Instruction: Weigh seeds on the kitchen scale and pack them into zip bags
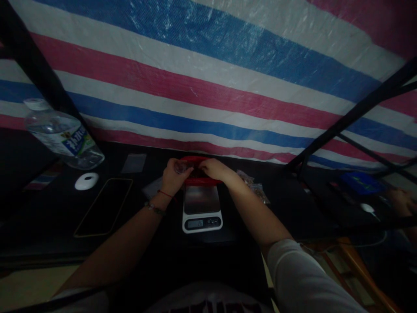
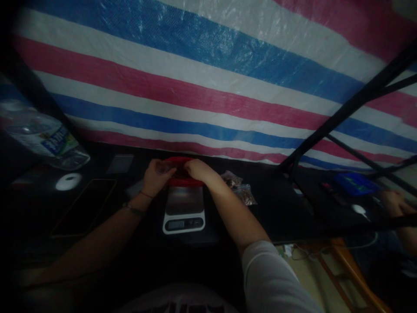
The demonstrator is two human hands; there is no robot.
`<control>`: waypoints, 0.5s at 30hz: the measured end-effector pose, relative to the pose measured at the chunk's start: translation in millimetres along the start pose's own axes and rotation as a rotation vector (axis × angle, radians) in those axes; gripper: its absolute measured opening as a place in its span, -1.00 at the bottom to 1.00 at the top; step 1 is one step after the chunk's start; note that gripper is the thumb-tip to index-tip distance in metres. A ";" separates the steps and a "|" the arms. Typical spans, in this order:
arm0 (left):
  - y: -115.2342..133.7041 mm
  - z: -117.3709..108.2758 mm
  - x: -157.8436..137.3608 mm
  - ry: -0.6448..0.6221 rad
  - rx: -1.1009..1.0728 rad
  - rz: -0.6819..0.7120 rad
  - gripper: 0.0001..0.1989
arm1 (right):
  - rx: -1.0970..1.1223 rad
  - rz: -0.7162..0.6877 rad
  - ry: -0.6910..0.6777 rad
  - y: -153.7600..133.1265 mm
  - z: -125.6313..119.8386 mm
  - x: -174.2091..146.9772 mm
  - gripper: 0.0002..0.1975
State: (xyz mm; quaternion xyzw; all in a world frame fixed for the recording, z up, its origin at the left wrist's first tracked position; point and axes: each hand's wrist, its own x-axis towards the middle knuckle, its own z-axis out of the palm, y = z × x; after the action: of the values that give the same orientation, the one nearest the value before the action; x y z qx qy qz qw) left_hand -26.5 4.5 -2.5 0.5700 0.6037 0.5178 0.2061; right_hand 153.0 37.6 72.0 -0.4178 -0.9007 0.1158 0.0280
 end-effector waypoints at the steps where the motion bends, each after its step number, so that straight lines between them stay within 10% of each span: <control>1: 0.6 -0.1 0.0 -0.002 -0.002 0.007 -0.52 | -0.043 0.022 -0.069 0.3 4.2 -0.2 -0.68; 15: -6.0 3.3 0.5 -0.046 -0.025 0.024 -0.52 | -0.053 0.154 -0.173 -2.1 23.3 23.9 -0.66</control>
State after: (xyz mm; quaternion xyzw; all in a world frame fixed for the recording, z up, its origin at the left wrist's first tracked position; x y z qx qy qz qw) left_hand -26.7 7.3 -8.8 0.5865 0.5852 0.5145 0.2210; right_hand 132.5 50.1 48.7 -0.4749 -0.8677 0.1294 -0.0696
